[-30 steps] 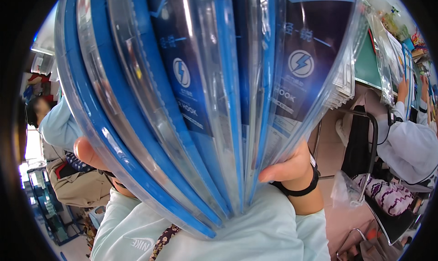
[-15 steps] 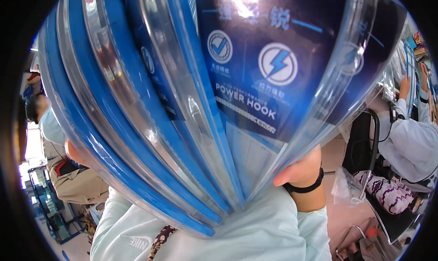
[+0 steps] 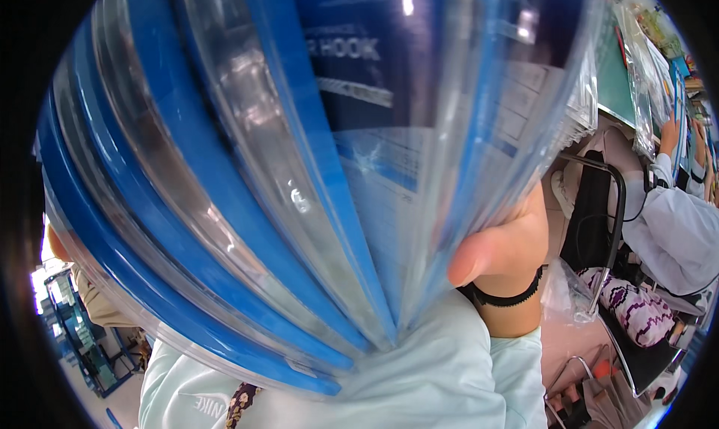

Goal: Organizing and stacking packaged items on a work table.

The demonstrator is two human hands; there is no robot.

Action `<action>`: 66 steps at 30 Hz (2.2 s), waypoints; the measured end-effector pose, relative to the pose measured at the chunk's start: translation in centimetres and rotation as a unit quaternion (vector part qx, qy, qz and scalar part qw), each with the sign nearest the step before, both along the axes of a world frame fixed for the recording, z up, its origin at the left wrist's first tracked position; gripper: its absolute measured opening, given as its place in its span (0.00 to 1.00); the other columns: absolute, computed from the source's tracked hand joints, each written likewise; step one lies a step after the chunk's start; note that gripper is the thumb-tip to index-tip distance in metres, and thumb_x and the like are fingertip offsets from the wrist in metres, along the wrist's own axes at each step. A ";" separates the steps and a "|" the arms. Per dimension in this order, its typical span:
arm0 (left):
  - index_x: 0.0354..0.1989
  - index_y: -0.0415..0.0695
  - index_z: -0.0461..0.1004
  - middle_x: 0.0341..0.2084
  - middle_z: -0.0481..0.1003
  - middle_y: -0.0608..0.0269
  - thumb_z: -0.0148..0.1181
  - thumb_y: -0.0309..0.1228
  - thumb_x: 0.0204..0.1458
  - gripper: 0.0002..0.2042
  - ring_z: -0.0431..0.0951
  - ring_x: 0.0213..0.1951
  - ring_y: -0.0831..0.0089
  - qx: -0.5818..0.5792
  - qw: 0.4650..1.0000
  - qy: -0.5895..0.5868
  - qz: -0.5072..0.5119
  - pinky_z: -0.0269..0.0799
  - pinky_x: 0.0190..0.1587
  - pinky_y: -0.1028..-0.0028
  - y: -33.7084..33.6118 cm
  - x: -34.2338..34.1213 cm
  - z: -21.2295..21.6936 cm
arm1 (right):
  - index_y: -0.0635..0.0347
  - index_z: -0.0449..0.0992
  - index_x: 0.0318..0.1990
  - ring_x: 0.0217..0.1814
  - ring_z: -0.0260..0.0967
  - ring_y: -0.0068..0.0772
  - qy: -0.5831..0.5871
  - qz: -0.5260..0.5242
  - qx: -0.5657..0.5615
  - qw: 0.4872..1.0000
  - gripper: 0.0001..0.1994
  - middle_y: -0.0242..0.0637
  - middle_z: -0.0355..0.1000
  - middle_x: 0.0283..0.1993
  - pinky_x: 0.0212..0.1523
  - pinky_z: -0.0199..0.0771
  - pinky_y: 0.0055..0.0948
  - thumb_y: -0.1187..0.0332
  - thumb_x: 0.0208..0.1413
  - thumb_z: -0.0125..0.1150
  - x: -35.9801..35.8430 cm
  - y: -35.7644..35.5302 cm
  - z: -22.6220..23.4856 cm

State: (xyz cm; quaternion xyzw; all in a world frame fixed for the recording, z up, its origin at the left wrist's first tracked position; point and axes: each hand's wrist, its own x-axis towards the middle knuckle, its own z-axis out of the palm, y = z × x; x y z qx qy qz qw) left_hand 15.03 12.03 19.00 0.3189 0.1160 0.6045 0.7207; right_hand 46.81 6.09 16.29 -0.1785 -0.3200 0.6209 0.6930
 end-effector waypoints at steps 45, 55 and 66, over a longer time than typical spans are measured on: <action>0.55 0.33 0.60 0.46 0.70 0.49 0.62 0.36 0.37 0.35 0.73 0.46 0.59 -0.010 1.000 0.029 0.007 0.69 0.49 0.66 -1.2 1.1 -1.4 | 0.68 0.55 0.61 0.59 0.59 0.40 0.064 0.150 0.075 0.984 0.42 0.46 0.62 0.57 0.58 0.56 0.33 0.77 0.31 0.64 0.7 0.6 1.5; 0.55 0.33 0.61 0.46 0.70 0.49 0.62 0.37 0.37 0.35 0.73 0.46 0.60 -0.012 0.999 0.038 -0.013 0.69 0.48 0.66 -1.1 1.8 -1.7 | 0.65 0.42 0.66 0.68 0.46 0.37 -0.034 0.077 -0.077 0.994 0.56 0.44 0.50 0.66 0.65 0.43 0.34 0.78 0.27 0.75 -0.1 0.1 4.2; 0.55 0.33 0.61 0.46 0.71 0.50 0.63 0.38 0.37 0.35 0.73 0.46 0.60 -0.037 0.991 0.115 -0.065 0.70 0.48 0.67 0.3 5.2 0.9 | 0.63 0.49 0.63 0.63 0.51 0.35 -0.274 0.066 0.003 0.960 0.48 0.44 0.56 0.59 0.62 0.51 0.32 0.56 0.38 0.74 -2.7 6.1 3.8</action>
